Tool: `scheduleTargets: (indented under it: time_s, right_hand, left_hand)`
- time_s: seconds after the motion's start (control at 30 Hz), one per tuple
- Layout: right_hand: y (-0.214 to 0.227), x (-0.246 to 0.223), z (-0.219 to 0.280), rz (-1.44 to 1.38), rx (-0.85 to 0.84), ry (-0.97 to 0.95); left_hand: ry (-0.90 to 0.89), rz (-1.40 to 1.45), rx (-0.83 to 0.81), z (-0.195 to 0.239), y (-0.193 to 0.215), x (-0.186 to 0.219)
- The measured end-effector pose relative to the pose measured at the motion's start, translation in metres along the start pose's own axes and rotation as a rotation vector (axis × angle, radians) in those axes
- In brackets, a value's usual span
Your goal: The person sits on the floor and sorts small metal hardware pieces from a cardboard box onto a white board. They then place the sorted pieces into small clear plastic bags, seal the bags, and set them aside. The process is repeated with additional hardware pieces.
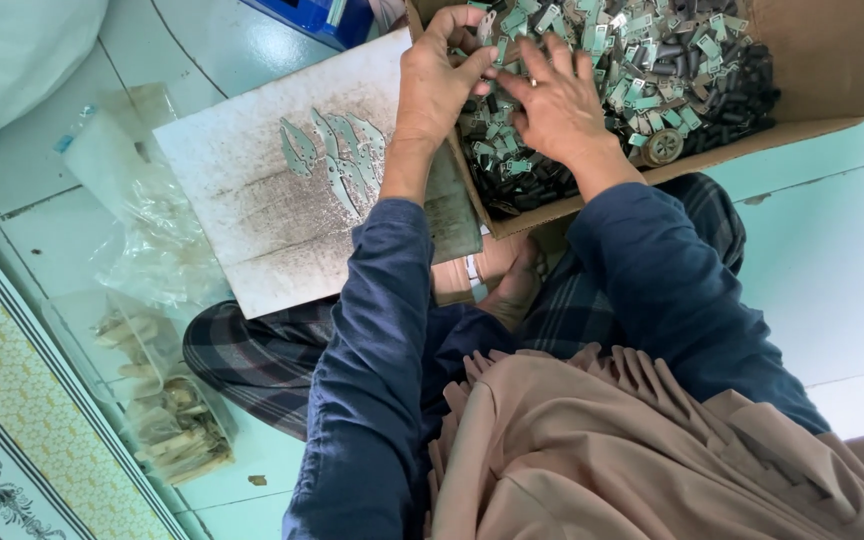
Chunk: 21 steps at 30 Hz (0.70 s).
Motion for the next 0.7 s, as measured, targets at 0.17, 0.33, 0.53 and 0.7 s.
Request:
scheduleTargets:
  time_s: [0.17, 0.33, 0.53, 0.7]
  right_hand:
    - [-0.011, 0.006, 0.002, -0.063, -0.052, 0.027]
    - [-0.039, 0.022, 0.006, -0.019, -0.068, -0.067]
    - [0.001, -0.003, -0.011, 0.055, 0.118, 0.167]
    - [-0.008, -0.018, -0.034, 0.156, -0.09, 0.138]
  left_hand:
    - [-0.012, -0.001, 0.017, 0.0, 0.002, -0.001]
    - [-0.027, 0.053, 0.031, 0.0, 0.004, -0.003]
    - [-0.077, -0.01, 0.079, 0.003, 0.004, -0.006]
    - [-0.083, -0.005, 0.118, 0.002, 0.005, -0.006]
Point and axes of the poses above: each hand's wrist, its own z-axis away from the middle knuckle, its own y-axis out of the back of the hand, x = y × z, the point moved 5 cm from there along -z, towards the middle knuckle, and after that the axes turned 6 degrees about x, right-handed, at the moved point
